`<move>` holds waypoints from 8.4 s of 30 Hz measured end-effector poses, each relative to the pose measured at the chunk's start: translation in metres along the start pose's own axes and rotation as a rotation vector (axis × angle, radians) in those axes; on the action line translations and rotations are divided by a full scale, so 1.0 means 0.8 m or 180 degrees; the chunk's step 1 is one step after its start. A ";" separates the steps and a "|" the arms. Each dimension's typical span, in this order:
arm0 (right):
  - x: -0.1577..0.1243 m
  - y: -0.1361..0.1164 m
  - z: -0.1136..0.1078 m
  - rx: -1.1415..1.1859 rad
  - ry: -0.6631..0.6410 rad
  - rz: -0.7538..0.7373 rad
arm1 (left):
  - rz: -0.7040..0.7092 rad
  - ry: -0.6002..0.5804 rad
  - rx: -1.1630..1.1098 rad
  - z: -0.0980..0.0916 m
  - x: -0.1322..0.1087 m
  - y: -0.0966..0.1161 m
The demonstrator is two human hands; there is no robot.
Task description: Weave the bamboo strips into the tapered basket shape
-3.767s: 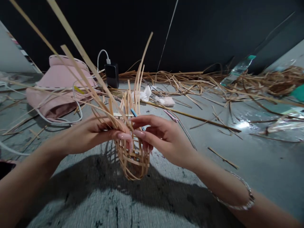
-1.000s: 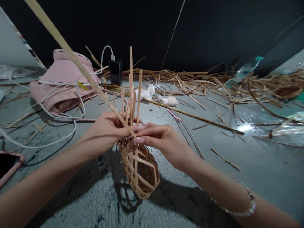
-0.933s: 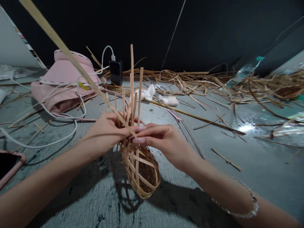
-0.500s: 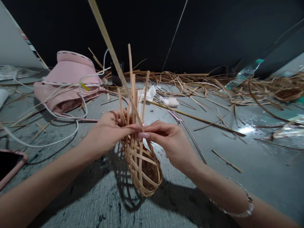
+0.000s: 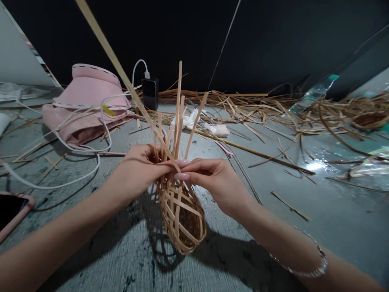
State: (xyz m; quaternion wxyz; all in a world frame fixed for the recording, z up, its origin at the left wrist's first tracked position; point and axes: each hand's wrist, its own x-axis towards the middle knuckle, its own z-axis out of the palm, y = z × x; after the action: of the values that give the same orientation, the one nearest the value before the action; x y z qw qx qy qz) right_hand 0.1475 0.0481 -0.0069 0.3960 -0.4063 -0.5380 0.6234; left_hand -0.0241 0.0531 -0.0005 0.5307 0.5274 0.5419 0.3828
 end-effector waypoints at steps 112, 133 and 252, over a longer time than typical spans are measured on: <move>-0.007 0.016 0.003 0.0611 0.0638 -0.0055 | 0.0347 -0.1666 -0.0271 -0.011 0.009 -0.006; -0.009 0.020 0.004 0.0755 0.0480 -0.0077 | 0.0345 -0.1053 -0.0416 0.004 0.004 -0.005; -0.006 0.001 -0.008 -0.0215 0.0959 -0.0439 | 0.0241 -0.0603 -0.0168 0.009 -0.004 0.002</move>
State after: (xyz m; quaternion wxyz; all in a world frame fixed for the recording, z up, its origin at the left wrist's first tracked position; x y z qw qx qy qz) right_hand 0.1549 0.0460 -0.0076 0.5001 -0.4703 -0.5198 0.5084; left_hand -0.0174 0.0490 0.0010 0.5785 0.5672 0.4587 0.3651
